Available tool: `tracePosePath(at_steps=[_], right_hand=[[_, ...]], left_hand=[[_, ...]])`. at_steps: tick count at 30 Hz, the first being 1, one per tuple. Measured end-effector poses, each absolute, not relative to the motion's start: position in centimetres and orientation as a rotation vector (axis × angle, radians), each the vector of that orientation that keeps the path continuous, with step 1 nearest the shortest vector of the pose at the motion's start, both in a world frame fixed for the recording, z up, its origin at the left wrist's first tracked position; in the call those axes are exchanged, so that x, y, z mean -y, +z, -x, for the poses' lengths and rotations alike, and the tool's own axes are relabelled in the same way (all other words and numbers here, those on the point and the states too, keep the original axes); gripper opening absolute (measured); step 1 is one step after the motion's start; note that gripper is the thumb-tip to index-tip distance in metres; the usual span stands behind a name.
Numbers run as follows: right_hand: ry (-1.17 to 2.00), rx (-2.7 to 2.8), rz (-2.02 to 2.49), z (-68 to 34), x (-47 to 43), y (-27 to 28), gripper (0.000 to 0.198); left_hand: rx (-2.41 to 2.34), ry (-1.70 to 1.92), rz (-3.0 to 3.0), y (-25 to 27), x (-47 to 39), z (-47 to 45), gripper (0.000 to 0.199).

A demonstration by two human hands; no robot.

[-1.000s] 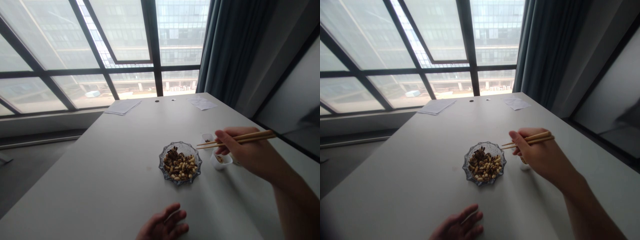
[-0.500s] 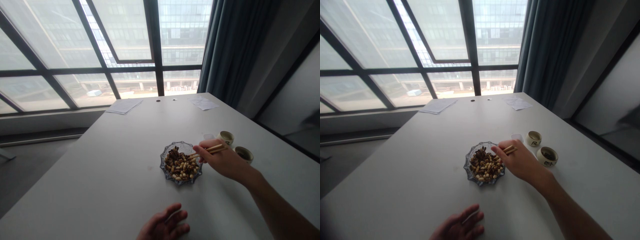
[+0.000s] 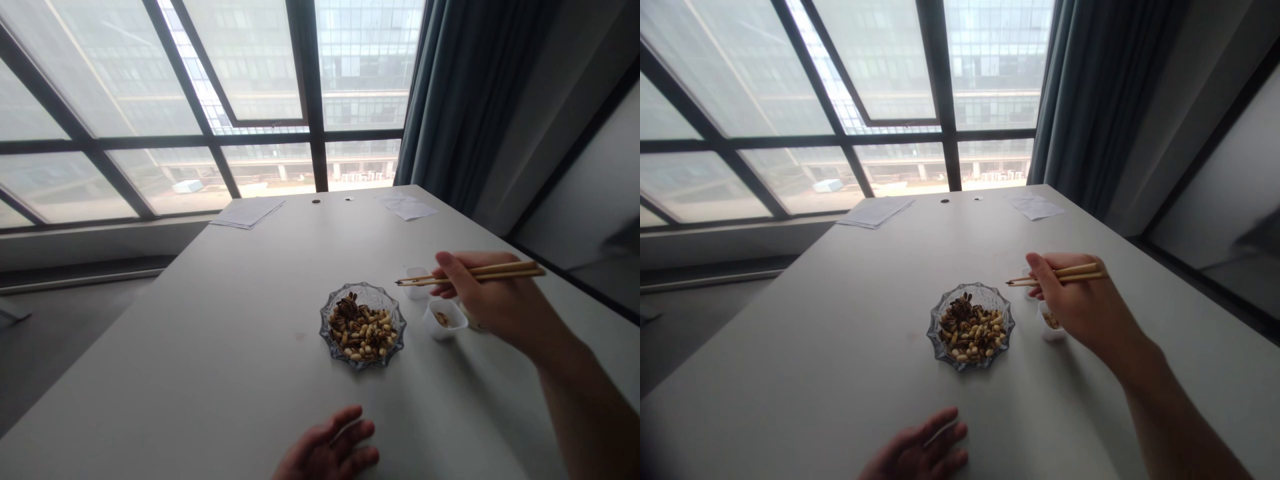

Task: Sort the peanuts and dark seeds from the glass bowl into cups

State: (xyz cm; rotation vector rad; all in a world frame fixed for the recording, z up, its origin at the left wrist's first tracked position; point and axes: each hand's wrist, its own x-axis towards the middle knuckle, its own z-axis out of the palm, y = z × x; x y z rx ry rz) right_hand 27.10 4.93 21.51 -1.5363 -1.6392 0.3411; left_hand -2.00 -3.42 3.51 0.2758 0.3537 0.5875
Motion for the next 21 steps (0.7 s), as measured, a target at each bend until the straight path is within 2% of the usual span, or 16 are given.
tracePosePath(at_steps=[5,13,17,21], right_hand=[[0.1,1.643,1.623,-29.8,-6.1,21.3,0.039],[0.154,1.649,1.557,-30.7,-7.4,20.3,0.042],[0.401,1.652,1.506,-28.9,-6.7,20.4,0.041],[0.669,1.878,1.412,-26.7,-6.5,20.0,0.039]], left_hand=[[-0.348,0.59,-0.263,3.4,3.4,1.7,0.038],[-0.35,0.591,-0.258,3.2,3.5,2.1,0.038],[-0.362,0.581,-0.265,3.1,3.4,2.1,0.036],[-0.362,0.586,-0.263,3.1,3.4,2.0,0.037]])
